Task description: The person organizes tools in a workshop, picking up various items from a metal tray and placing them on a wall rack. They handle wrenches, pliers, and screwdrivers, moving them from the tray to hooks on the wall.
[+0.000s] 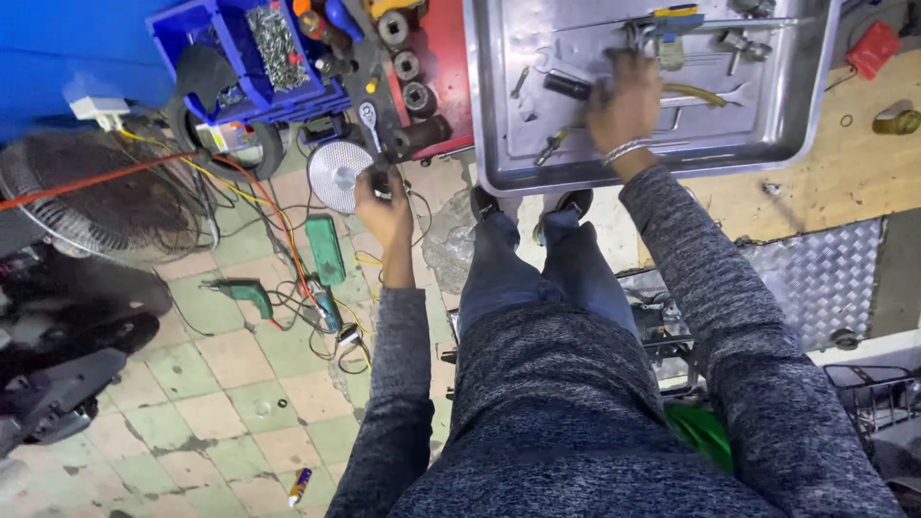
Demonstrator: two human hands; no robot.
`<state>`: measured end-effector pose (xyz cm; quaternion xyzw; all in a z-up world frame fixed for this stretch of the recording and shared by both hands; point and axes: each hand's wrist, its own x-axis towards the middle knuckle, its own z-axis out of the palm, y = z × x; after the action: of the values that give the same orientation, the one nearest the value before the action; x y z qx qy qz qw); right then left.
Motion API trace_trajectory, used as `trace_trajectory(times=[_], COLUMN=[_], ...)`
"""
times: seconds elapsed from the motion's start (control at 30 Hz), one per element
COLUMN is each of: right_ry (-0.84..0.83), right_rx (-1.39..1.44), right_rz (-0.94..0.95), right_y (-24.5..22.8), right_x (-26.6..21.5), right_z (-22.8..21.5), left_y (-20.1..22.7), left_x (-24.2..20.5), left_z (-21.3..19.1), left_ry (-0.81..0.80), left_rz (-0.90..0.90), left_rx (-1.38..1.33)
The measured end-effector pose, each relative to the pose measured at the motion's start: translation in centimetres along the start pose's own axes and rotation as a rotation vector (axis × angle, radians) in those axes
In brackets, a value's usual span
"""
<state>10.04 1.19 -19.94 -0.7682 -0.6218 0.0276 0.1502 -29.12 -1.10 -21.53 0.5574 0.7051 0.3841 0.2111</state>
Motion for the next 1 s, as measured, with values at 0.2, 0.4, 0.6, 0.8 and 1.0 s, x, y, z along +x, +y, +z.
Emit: trace_trajectory(times=[0.2,0.4,0.6,0.8,1.0], right_ry=[0.147,-0.344,-0.667,-0.302,-0.458], right_rx=[-0.028,-0.394,-0.451,0.313,1.203], right_rz=[0.004,-0.415,-0.557,-0.621,-0.074], right_y=[7.8,7.9,2.6,-4.0,-11.6], right_x=[6.2,13.7,15.7,12.1,4.6], right_z=[-1.5,2.3,1.9,-8.7,-8.0], left_y=[9.1,13.4,18.8,21.1,17.6], left_x=[-0.9,-4.2,-7.3,-9.2,-8.1], left_z=[3.9,9.4,9.8,9.3,5.5], left_ry=[-0.154,-0.269,-0.279,-0.098,0.234], left_rz=[0.207,0.297,0.150,-0.233,-0.675], left_rx=[-0.183,0.011,-0.033,-0.313,-1.164])
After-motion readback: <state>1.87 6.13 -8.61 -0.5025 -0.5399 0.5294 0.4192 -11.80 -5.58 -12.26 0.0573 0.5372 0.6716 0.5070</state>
